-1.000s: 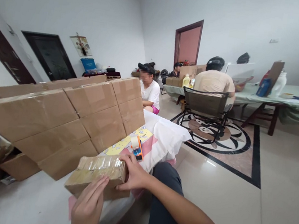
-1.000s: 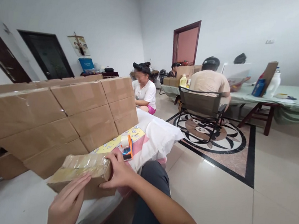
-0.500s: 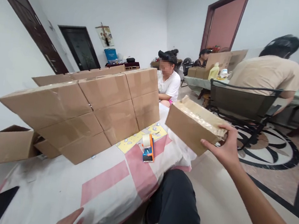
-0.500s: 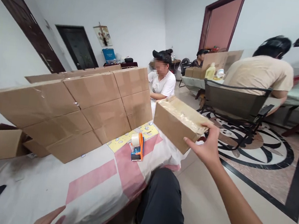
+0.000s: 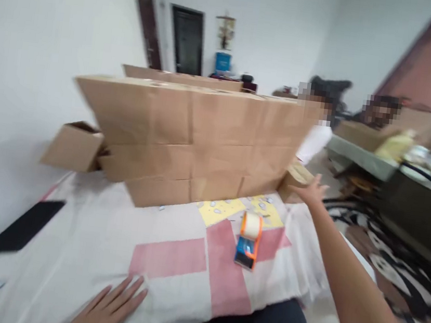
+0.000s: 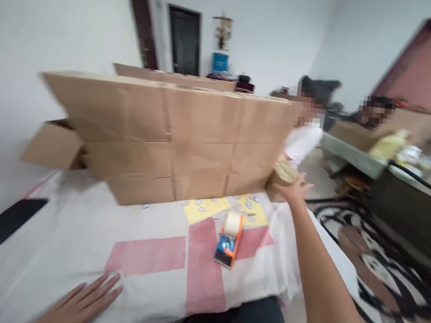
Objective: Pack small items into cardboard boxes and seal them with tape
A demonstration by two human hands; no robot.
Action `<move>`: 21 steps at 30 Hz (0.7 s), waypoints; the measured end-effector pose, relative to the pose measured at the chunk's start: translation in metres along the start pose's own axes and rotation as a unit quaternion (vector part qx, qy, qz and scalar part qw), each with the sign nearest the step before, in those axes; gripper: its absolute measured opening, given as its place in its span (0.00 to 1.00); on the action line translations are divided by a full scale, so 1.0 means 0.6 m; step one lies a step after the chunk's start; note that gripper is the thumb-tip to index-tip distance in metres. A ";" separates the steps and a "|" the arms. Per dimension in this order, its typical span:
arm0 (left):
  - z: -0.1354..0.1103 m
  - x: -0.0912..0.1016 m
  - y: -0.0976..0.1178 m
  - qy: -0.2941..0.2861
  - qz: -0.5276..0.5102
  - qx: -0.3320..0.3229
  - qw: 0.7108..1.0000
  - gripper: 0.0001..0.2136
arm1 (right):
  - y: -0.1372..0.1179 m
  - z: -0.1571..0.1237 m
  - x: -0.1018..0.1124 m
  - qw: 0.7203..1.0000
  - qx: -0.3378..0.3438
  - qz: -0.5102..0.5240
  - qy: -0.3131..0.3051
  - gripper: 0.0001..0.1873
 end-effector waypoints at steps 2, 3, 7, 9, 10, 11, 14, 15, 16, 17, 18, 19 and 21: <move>0.009 0.046 0.014 -0.019 -0.020 0.000 1.000 0.29 | -0.104 -0.004 0.013 0.995 0.015 0.001 0.102 0.45; 0.021 0.077 0.016 -0.006 -0.019 -0.001 1.000 0.19 | -0.168 -0.022 0.018 0.982 0.082 0.013 0.168 0.38; 0.093 0.184 -0.024 0.101 -0.051 -0.002 0.994 0.09 | -0.476 -0.188 0.004 0.886 0.417 0.171 0.109 0.15; 0.119 0.202 -0.060 0.132 -0.081 0.007 0.988 0.09 | -0.638 -0.283 -0.025 0.824 0.522 0.220 -0.030 0.10; 0.124 0.201 -0.078 0.145 -0.096 0.012 0.985 0.09 | -0.715 -0.318 -0.048 0.801 0.549 0.218 -0.096 0.12; 0.125 0.194 -0.096 0.153 -0.109 0.015 0.982 0.10 | -0.788 -0.341 -0.075 0.787 0.563 0.202 -0.152 0.16; 0.111 0.156 -0.144 0.168 -0.143 0.012 0.975 0.09 | -0.978 -0.337 -0.171 0.782 0.543 0.229 -0.205 0.26; 0.105 0.143 -0.158 0.175 -0.152 0.009 0.973 0.09 | -1.031 -0.315 -0.202 0.796 0.519 0.249 -0.186 0.27; 0.099 0.131 -0.171 0.182 -0.160 0.004 0.970 0.09 | -1.077 -0.289 -0.232 0.819 0.481 0.265 -0.166 0.27; 0.096 0.122 -0.183 0.189 -0.165 0.000 0.968 0.08 | -1.116 -0.261 -0.259 0.838 0.443 0.268 -0.169 0.28; 0.093 0.115 -0.193 0.196 -0.167 -0.004 0.966 0.08 | -1.146 -0.236 -0.284 0.860 0.396 0.258 -0.193 0.28; 0.092 0.110 -0.202 0.200 -0.167 -0.011 0.965 0.08 | -1.169 -0.214 -0.305 0.873 0.356 0.246 -0.225 0.28; 0.092 0.104 -0.216 0.206 -0.164 -0.023 0.964 0.08 | -1.195 -0.187 -0.328 0.880 0.320 0.232 -0.265 0.27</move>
Point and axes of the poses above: each hand's wrist, its own z-axis towards the middle knuckle, its own x-axis out of the back of the hand, y = z × x, the point moved 2 cm from there along z, towards the middle knuckle, and after that the axes turned 13 degrees about x, right-handed, at the moved point
